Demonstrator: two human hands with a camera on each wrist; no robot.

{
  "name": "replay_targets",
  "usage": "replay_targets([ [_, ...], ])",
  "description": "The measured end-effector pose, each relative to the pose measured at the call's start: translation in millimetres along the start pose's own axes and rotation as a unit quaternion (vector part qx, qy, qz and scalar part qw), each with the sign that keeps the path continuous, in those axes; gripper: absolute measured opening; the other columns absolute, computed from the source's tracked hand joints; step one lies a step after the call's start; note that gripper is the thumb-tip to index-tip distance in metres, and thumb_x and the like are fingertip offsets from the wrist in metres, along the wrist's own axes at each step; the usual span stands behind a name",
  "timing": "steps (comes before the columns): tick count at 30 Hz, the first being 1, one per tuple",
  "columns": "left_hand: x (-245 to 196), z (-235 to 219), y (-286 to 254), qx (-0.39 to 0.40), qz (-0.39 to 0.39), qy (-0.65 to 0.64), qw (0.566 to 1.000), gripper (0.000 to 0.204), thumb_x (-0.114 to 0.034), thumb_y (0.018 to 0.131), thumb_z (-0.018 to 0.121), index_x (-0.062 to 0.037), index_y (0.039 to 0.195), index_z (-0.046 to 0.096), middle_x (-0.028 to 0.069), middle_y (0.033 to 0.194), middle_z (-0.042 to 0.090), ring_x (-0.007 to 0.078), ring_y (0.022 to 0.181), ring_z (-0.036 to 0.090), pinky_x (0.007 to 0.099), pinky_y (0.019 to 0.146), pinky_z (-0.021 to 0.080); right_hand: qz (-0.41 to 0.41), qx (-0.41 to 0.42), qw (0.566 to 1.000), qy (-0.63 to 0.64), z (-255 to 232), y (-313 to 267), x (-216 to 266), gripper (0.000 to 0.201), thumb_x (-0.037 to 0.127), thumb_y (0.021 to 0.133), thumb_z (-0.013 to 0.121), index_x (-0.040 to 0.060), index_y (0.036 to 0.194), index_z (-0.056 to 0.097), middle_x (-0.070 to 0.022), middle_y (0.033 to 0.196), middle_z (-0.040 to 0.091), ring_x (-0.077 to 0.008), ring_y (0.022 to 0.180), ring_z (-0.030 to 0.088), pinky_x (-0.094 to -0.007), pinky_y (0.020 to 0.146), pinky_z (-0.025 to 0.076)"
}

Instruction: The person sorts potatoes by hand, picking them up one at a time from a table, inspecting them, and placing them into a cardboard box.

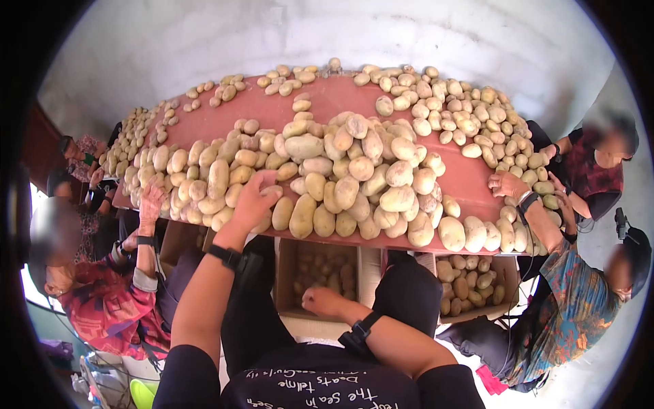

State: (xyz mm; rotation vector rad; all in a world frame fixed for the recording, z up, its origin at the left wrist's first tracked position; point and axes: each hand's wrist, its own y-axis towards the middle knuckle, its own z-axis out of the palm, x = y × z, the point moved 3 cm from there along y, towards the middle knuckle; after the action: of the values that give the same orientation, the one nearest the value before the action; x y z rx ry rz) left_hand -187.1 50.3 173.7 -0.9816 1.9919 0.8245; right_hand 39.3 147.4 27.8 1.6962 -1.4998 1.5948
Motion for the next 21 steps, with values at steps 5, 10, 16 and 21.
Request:
replay_targets([
  [5, -27.7, 16.3, 69.1, -0.028, 0.092, 0.185, 0.978, 0.059, -0.002, 0.073, 0.069, -0.0054, 0.128, 0.049, 0.0167, 0.129, 0.051, 0.036, 0.126, 0.042, 0.0417, 0.108, 0.035, -0.042, -0.003, 0.997, -0.06, 4.1, -1.3, -1.2, 0.03, 0.028, 0.086, 0.06, 0.0028, 0.103, 0.064, -0.0183, 0.095, 0.067, -0.035, 0.09, 0.064, -0.0425, 0.08, 0.049],
  [10, -30.8, 36.5, 107.4, 0.017, 0.123, 0.34, 0.932, 0.066, -0.002, 0.07, 0.07, -0.0111, 0.132, 0.048, 0.0117, 0.133, 0.049, 0.0321, 0.129, 0.039, 0.0414, 0.109, 0.034, -0.017, -0.002, 0.998, -0.058, -8.3, -6.6, 12.8, 0.031, 0.027, 0.089, 0.057, 0.002, 0.108, 0.062, -0.0174, 0.1, 0.066, -0.0327, 0.094, 0.063, -0.0396, 0.081, 0.048],
  [16, -28.6, 51.3, 116.4, 0.022, 0.177, 0.425, 0.887, 0.057, -0.001, 0.069, 0.069, -0.0111, 0.123, 0.053, 0.0091, 0.118, 0.056, 0.0275, 0.12, 0.047, 0.0404, 0.102, 0.037, -0.017, 0.001, 0.997, -0.075, -6.0, -4.2, 11.7, 0.032, 0.029, 0.087, 0.058, 0.0041, 0.107, 0.063, -0.0171, 0.099, 0.067, -0.0344, 0.093, 0.063, -0.0425, 0.081, 0.048],
  [21, -33.9, 42.2, 109.3, 0.016, 0.148, 0.394, 0.907, 0.049, -0.009, 0.069, 0.073, -0.0094, 0.114, 0.053, 0.0097, 0.113, 0.057, 0.0301, 0.112, 0.053, 0.0415, 0.097, 0.042, -0.009, 0.004, 0.998, -0.069, -10.3, -8.6, 17.2, 0.034, 0.028, 0.088, 0.058, 0.0018, 0.11, 0.062, -0.018, 0.1, 0.066, -0.0346, 0.094, 0.063, -0.041, 0.082, 0.048],
])
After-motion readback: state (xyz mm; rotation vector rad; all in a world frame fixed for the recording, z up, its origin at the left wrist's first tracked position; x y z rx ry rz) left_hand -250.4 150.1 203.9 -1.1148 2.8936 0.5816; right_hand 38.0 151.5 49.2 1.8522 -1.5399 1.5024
